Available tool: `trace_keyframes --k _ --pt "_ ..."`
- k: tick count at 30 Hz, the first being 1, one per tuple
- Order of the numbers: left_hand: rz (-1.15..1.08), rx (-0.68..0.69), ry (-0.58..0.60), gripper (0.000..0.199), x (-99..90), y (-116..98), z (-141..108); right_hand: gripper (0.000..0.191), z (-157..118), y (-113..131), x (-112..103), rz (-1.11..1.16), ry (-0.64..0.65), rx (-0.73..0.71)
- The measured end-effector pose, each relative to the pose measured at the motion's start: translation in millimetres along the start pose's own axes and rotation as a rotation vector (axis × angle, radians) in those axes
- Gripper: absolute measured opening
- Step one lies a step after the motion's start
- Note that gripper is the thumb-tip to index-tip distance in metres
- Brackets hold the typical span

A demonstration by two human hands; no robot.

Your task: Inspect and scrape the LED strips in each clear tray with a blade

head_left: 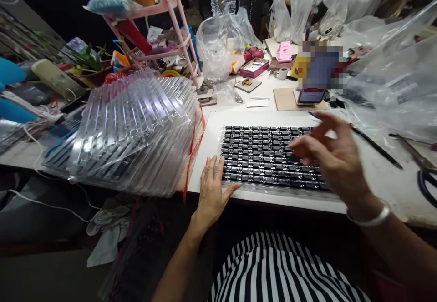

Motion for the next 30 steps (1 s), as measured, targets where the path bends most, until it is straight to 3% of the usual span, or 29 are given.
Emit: trace_keyframes --k 2,4,6,9,14,20,30 --pt "0.028 0.016 -0.029 0.07 0.2 -2 1 0.052 13 1 41 0.101 0.245 0.087" --pt "0.071 0.036 -0.044 0.063 1.0 -5 1 0.054 24 -4 77 0.164 0.412 0.148" --pt "0.105 0.043 -0.042 0.06 1.9 -7 0 0.055 32 -15 104 0.172 0.493 0.18" --pt "0.126 0.035 -0.025 0.058 2.8 -7 -1 0.054 42 -32 126 0.135 0.533 0.196" --pt "0.129 0.033 -0.019 0.057 3.4 -5 -1 0.052 49 -45 135 0.114 0.544 0.206" --pt "0.139 0.019 -0.05 0.057 3.1 -6 -3 0.049 50 -49 140 0.146 0.554 0.298" --pt "0.165 0.021 -0.026 0.057 3.1 -7 -2 0.048 51 -53 143 0.133 0.546 0.307"
Point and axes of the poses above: each hand's wrist, its own z-axis towards the middle knuckle, its own x-axis out of the palm, y = z × x, the point moved 5 cm from there along z, towards the middle knuckle, and after that the axes turned 4 degrees about y, right-handed, at the moved point
